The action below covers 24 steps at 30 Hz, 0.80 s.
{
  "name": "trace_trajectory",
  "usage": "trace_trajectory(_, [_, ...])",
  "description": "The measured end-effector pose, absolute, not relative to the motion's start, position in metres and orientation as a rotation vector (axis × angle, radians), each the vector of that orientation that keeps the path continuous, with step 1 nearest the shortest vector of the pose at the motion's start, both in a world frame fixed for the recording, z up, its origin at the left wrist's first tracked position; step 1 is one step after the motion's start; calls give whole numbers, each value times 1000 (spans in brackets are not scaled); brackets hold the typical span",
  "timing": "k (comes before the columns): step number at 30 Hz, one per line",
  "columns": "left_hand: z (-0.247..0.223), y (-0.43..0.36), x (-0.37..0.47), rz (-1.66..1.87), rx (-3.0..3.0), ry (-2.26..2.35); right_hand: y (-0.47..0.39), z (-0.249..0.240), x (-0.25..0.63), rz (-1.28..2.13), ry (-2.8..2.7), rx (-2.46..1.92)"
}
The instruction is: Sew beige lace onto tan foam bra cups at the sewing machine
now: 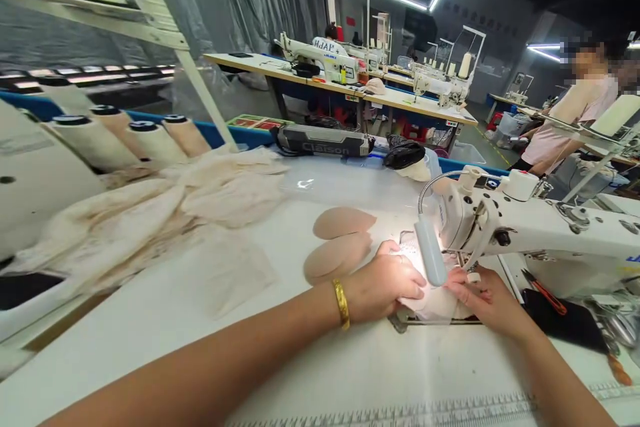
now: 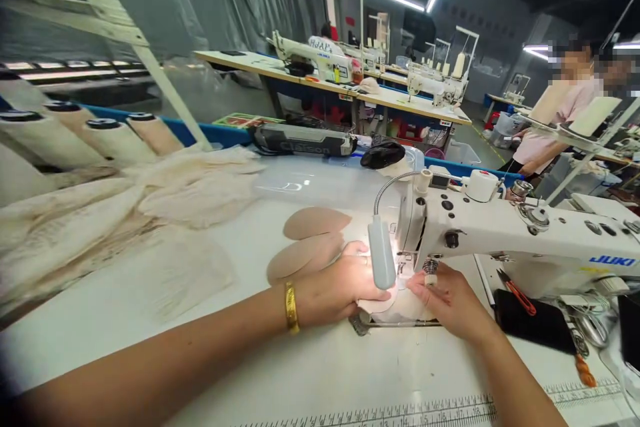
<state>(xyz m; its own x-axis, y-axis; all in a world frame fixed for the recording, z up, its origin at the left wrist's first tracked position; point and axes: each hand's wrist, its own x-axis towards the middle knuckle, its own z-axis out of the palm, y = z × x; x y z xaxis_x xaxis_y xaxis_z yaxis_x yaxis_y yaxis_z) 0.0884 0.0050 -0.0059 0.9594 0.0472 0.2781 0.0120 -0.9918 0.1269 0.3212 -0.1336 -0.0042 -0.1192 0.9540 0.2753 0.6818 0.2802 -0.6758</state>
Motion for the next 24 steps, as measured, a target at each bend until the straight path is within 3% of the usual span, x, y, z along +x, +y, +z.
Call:
trace_trajectory(9, [-7, 12, 94, 449, 2959, 24, -127, -31, 317, -55, -2209, -1586])
trace_trajectory(24, [-13, 21, 99, 463, 2928, 83, -124, -35, 319, -132, -2132, -1606])
